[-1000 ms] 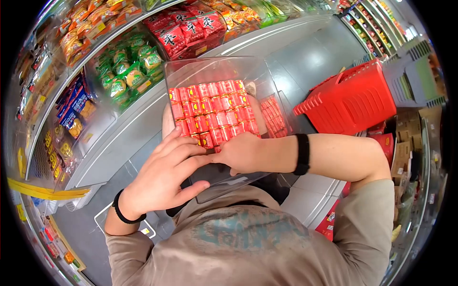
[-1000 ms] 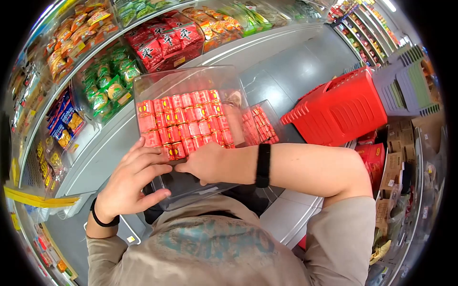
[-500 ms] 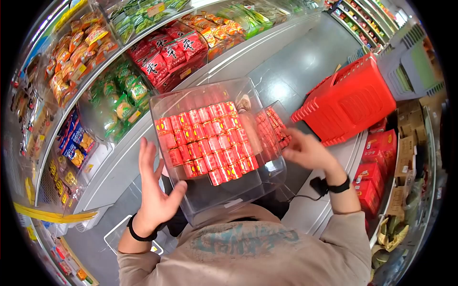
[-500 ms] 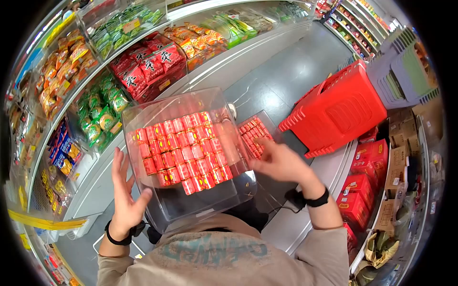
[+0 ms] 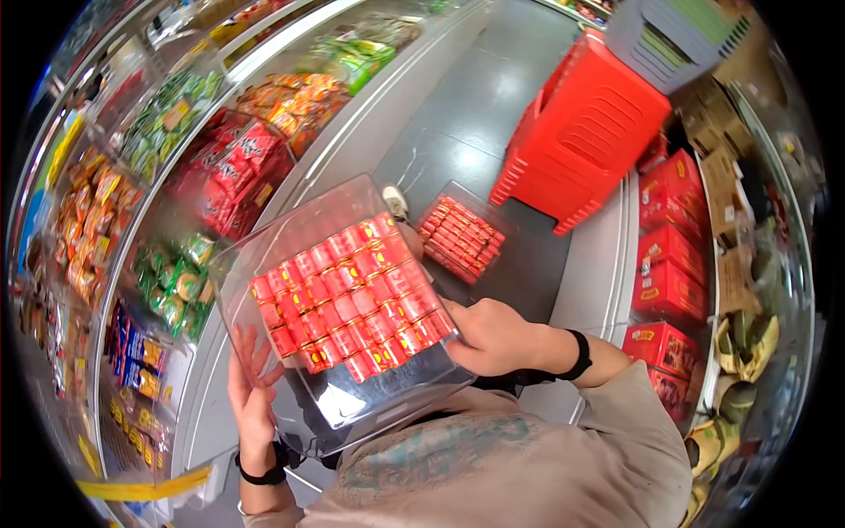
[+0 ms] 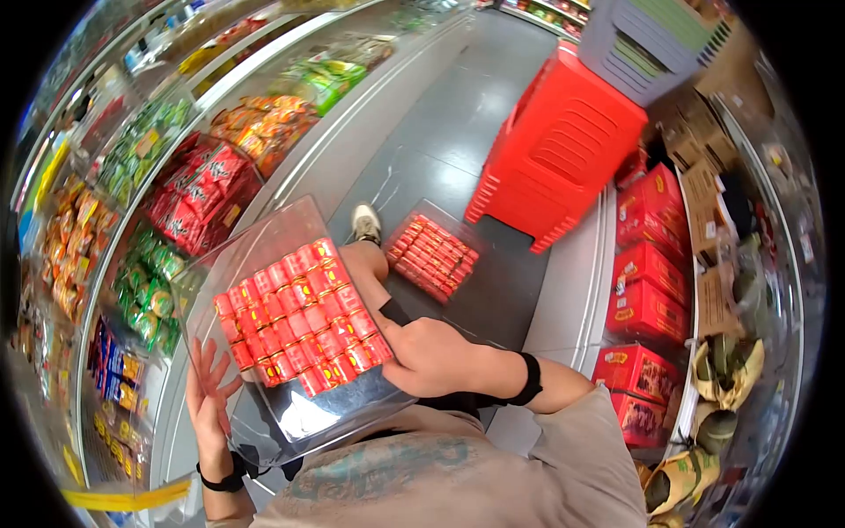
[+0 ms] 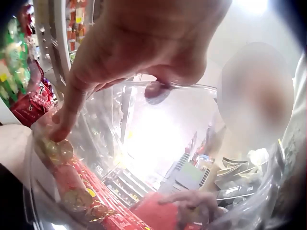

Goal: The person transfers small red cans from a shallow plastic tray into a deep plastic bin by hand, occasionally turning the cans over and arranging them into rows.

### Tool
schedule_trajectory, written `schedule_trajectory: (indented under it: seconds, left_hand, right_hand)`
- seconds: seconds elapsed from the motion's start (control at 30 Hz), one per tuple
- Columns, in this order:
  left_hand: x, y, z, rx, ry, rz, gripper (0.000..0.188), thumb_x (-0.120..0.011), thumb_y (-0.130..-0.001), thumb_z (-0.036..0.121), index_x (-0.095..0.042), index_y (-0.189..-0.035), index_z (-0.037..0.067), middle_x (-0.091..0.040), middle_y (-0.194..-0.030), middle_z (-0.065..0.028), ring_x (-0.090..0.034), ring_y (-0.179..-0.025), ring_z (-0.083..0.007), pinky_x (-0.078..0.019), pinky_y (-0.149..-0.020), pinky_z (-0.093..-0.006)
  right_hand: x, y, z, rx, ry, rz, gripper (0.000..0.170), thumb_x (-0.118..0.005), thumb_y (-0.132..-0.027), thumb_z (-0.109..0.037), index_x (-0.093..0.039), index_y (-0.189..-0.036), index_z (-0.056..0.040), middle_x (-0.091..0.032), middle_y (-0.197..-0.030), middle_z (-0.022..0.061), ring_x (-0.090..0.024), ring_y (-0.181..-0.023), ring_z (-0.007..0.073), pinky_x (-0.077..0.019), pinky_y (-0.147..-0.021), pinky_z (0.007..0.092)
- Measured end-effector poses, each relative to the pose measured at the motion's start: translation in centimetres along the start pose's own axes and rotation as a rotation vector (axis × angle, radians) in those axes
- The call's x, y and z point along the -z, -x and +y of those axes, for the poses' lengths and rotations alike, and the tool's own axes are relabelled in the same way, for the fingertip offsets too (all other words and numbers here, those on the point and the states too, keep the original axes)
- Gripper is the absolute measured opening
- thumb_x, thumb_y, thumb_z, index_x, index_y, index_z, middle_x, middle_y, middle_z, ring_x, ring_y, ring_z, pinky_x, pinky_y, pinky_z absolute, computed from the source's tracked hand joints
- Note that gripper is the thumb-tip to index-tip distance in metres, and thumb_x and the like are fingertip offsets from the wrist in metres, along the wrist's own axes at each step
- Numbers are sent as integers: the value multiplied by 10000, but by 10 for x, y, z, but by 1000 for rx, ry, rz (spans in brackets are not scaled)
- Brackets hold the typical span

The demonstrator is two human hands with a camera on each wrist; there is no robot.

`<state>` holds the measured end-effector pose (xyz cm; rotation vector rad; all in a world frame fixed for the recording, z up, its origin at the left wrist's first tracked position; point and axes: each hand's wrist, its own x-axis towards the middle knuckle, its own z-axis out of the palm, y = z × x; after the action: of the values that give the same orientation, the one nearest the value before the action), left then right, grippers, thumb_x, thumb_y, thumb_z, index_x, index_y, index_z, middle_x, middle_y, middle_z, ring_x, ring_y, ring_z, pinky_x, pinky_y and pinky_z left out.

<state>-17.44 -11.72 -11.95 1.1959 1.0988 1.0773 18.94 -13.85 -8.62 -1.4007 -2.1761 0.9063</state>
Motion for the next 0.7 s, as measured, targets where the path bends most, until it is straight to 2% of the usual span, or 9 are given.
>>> schedule_trajectory:
  seconds: [0.13, 0.2, 0.27, 0.37, 0.47, 0.5, 0.6, 0.67, 0.7]
  left_hand:
    - [-7, 1, 0, 27, -36, 11, 894, -514, -755, 163, -140, -1564, 89, -235, -1575, -218, -320, -1412, -405, -392, -1055, -504]
    - [-6, -1, -2, -9, -43, -12, 875, -536, -803, 238, -132, -1564, 91, -223, -1576, -230, -315, -1410, -421, -388, -1051, -521]
    - [-8, -1, 0, -6, -43, -7, 871, -542, -820, 277, -129, -1564, 88, -216, -1577, -233, -311, -1409, -432, -386, -1050, -529]
    - [-18, 2, 3, 2, -78, 24, 873, -528, -818, 289, -124, -1563, 79, -219, -1575, -240, -312, -1406, -441, -386, -1044, -536]
    - [-21, -2, 1, -9, -104, 22, 860, -506, -816, 259, -120, -1562, 72, -223, -1571, -247, -320, -1402, -444, -400, -1035, -519]
    - [-24, -4, 3, -7, -120, 15, 858, -500, -813, 249, -120, -1561, 70, -224, -1571, -248, -322, -1401, -445, -404, -1034, -514]
    - [-29, -16, 3, 1, -110, -9, 850, -456, -780, 145, -127, -1558, 61, -236, -1564, -250, -333, -1394, -445, -417, -1035, -510]
    - [-29, -30, 3, 48, -81, -15, 861, -437, -753, 97, -132, -1557, 59, -243, -1562, -247, -337, -1392, -445, -420, -1038, -517]
    - [-27, -38, 0, 83, -25, 2, 885, -425, -718, 54, -139, -1555, 55, -252, -1560, -238, -343, -1390, -440, -424, -1042, -513]
  right_hand:
    - [-7, 8, 4, 13, -3, 54, 660, -562, -794, -156, -354, -1317, 189, -604, -621, 211, -610, -546, 389, -490, -501, 475]
    - [-7, 12, -2, 9, -79, 134, 631, -595, -776, -169, -433, -1307, 133, -598, -596, 185, -604, -520, 373, -490, -483, 441]
    - [-7, 15, 0, -23, -137, 133, 699, -641, -783, -228, -414, -1362, 91, -603, -604, 175, -611, -535, 369, -500, -505, 430]
    - [-7, 17, 13, 19, -143, 134, 804, -698, -818, -352, -372, -1419, 70, -586, -577, 68, -607, -483, 264, -483, -475, 348]
    - [8, 17, 29, -35, -117, -67, 758, -657, -845, -461, -426, -1380, 24, -628, -646, 144, -636, -589, 350, -512, -549, 401]
    - [14, 17, 41, -29, -221, -88, 607, -590, -920, -443, -501, -1319, 6, -616, -643, 128, -646, -587, 294, -505, -545, 361]
    - [15, 23, 98, -83, -555, 110, 439, -529, -983, -353, -568, -1265, -19, -596, -634, 89, -630, -583, 189, -493, -551, 327]
    - [29, 16, 126, -264, -711, 354, 338, -486, -1014, -302, -639, -1147, -31, -581, -631, 53, -584, -585, 104, -483, -547, 319]
    - [35, 10, 150, -422, -704, 381, 330, -499, -1007, -305, -647, -1104, -27, -595, -655, 47, -576, -604, 92, -484, -561, 312]
